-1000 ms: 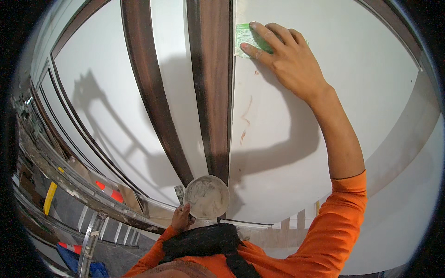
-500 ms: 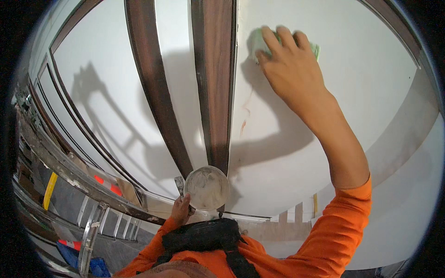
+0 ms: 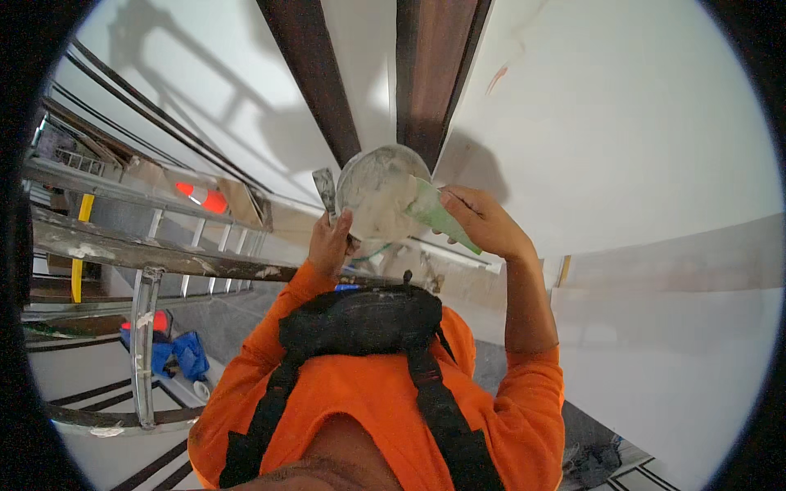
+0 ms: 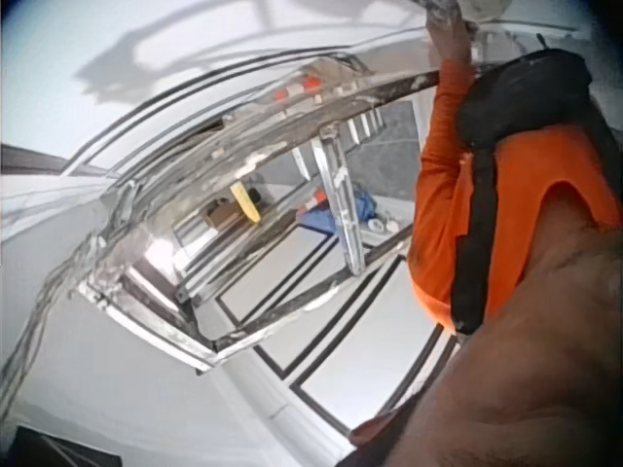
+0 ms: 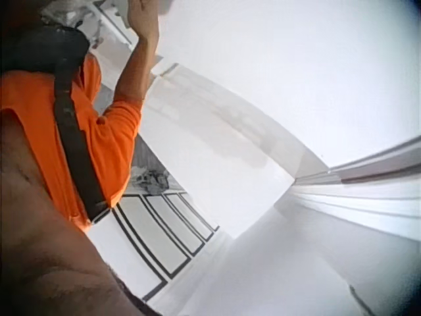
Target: The person applies patching compound to a wall surface using a putty knife and a flexible spreader, then smooths the surface by wiping it with a sanding block.
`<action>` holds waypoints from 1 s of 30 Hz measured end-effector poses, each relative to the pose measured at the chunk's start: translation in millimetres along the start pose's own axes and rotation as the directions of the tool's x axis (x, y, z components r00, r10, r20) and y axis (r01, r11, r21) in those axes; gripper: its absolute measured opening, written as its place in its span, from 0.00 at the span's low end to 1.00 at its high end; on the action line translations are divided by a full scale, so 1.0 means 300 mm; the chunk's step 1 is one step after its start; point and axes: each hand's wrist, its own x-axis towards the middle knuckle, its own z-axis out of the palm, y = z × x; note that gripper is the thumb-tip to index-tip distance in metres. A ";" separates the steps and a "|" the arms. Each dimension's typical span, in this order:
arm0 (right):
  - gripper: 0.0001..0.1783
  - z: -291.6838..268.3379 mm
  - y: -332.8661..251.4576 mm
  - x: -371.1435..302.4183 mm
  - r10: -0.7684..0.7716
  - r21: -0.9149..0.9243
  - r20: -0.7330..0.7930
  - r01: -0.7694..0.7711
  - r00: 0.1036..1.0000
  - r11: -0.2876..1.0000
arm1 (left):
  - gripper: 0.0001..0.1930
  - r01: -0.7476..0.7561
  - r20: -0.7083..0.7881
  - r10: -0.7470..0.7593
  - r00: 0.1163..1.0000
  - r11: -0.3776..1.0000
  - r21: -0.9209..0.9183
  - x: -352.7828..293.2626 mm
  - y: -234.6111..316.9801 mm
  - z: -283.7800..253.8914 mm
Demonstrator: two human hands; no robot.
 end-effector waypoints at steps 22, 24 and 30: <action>0.23 0.128 0.190 0.154 0.309 0.295 0.100 -0.325 0.946 0.899 | 0.27 -0.252 0.087 0.240 0.967 0.952 0.176 0.002 -0.021 0.008; 0.23 0.136 0.198 0.160 0.292 0.323 0.087 -0.305 0.952 0.896 | 0.28 -0.244 0.085 0.235 0.968 0.964 0.110 -0.003 -0.009 0.021; 0.21 0.174 0.207 0.182 0.260 0.364 0.068 -0.267 0.963 0.892 | 0.30 -0.400 0.150 0.371 0.916 0.863 0.308 0.040 -0.102 -0.014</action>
